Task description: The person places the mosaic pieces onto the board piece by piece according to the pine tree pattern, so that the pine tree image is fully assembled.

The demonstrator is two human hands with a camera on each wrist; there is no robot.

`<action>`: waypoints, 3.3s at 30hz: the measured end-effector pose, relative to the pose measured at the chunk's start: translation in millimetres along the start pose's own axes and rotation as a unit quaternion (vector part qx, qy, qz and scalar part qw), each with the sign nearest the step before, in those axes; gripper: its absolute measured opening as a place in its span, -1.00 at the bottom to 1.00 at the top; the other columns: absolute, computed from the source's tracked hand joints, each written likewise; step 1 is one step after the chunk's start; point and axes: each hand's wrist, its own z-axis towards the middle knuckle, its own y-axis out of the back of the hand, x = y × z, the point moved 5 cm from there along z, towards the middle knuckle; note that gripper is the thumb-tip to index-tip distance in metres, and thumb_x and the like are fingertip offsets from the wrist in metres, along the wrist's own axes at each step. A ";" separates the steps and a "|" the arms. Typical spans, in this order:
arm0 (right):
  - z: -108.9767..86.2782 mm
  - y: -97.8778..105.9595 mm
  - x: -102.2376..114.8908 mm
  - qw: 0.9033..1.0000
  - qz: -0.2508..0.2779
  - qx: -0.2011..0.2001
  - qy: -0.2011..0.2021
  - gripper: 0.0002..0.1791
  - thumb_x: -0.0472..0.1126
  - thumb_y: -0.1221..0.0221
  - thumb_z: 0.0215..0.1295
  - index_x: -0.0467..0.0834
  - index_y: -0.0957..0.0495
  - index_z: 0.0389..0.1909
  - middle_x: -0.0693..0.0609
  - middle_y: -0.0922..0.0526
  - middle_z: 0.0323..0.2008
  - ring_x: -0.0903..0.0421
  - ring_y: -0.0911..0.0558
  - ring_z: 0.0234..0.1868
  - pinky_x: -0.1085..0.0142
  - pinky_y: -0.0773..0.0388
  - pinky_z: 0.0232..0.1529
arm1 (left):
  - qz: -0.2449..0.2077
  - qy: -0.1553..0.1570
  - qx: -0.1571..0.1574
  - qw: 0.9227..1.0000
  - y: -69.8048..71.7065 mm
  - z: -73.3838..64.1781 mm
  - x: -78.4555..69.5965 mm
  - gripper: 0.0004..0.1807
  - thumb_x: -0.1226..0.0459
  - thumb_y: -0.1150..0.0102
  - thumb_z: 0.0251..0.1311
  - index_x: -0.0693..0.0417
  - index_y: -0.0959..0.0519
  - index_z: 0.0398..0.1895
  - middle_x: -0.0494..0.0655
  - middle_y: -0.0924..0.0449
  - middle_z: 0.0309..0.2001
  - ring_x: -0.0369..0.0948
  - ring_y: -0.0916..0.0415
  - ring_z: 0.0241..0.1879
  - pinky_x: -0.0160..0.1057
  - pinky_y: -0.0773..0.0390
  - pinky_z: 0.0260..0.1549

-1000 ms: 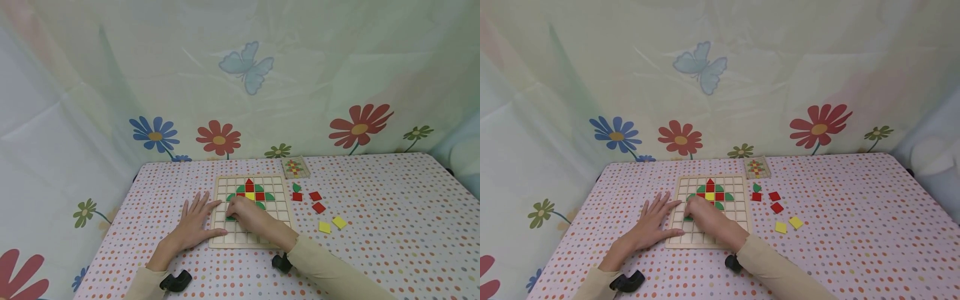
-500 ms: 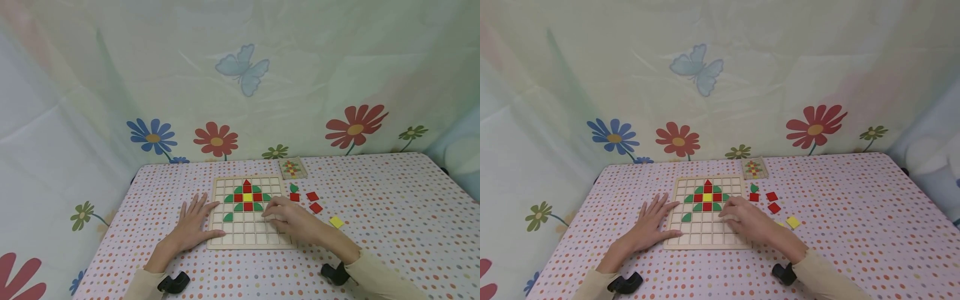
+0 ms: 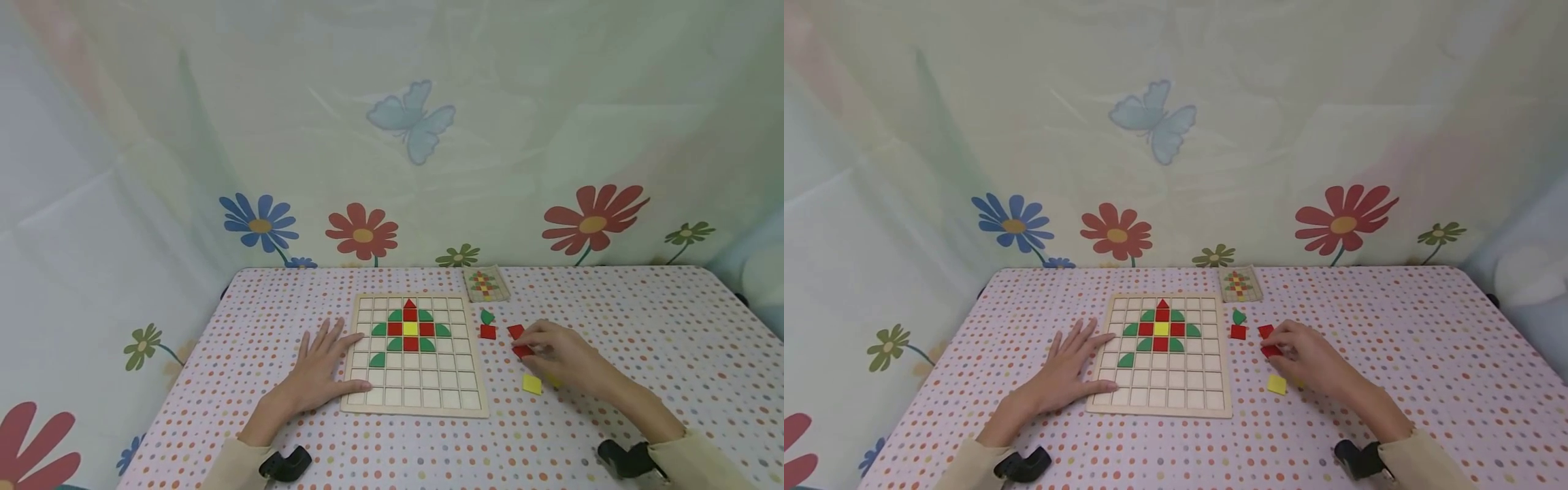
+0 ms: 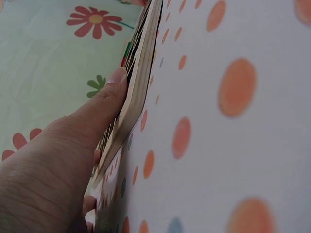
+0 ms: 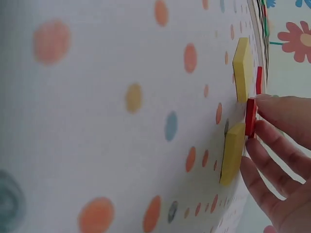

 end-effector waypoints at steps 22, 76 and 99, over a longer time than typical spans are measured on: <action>22.9 7.0 -20.0 0.984 0.059 0.066 -0.157 -0.77 -0.31 -0.53 0.16 -0.30 -0.75 -0.19 0.00 -0.61 -0.38 0.06 -0.52 -0.37 0.22 -0.49 -0.34 | 0.012 0.005 -0.001 1.000 1.6 -0.5 -0.7 0.00 -0.37 -0.28 0.19 -0.22 -0.24 0.63 0.09 0.25 0.71 0.11 0.47 0.67 0.38 0.49 0.50; 80.6 -88.4 143.0 0.978 0.185 0.010 0.098 -0.89 -0.45 -0.41 0.25 -0.25 -0.82 -0.24 0.02 -0.76 -0.29 0.25 -0.64 -0.33 0.42 -0.62 -0.31 | 0.017 0.011 0.004 1.000 0.5 -0.9 -0.8 -0.01 -0.40 -0.23 0.19 -0.27 -0.23 0.63 0.06 0.26 0.71 0.10 0.49 0.67 0.37 0.49 0.50; 80.4 -87.6 159.7 0.992 0.093 0.018 0.088 -0.86 -0.52 -0.38 0.24 -0.31 -0.82 -0.22 -0.03 -0.76 -0.29 0.07 -0.69 -0.20 0.33 -0.67 -0.20 | 0.016 0.007 0.001 1.000 1.6 -1.1 -0.4 -0.01 -0.38 -0.26 0.20 -0.25 -0.23 0.64 0.06 0.26 0.71 0.11 0.48 0.67 0.37 0.47 0.51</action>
